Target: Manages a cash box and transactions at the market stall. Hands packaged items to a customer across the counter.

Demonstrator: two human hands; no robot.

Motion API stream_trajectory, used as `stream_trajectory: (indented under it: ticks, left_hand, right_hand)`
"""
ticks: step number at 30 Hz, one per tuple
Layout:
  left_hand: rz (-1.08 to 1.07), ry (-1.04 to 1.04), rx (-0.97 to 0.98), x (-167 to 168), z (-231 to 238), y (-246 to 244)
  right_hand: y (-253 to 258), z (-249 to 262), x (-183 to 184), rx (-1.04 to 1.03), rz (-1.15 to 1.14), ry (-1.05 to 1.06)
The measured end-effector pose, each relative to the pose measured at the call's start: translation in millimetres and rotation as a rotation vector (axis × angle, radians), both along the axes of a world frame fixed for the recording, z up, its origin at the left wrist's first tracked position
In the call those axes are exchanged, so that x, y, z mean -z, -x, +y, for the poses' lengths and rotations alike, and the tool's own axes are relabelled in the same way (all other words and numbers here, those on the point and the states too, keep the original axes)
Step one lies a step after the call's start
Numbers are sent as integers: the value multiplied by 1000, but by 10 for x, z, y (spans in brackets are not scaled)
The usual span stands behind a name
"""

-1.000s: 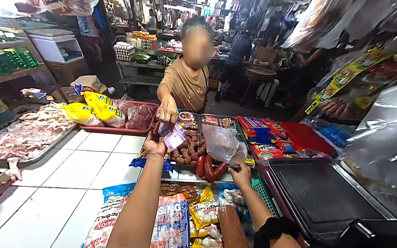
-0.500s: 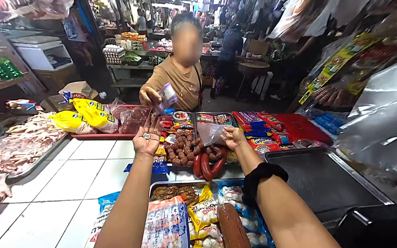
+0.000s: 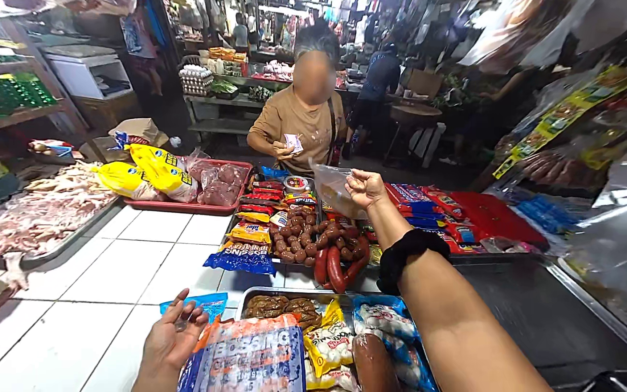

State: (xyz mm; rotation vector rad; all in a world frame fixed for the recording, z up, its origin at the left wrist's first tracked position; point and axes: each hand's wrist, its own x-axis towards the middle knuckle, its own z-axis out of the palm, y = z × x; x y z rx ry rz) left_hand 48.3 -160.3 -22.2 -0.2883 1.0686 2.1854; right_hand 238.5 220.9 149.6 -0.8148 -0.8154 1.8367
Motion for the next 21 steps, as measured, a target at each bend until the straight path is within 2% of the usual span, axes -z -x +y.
stream_trajectory:
  ticks: [6,13,18,21]
  left_hand:
    - [-12,24,-73,-42,-512,-78]
    - [-20,-67,-61,-103,-880,-273]
    - [-14,98,-215,-56,-1061,-429]
    - [-32,106,-291,-4,-1101,-522]
  right_hand:
    - [217,-123,83,-58,-63,33]
    - [374,-234,230,-58,-122,44]
    - [488,-110,290,-100,-170,-33]
    - [519,-97,440,-259,-393,-79]
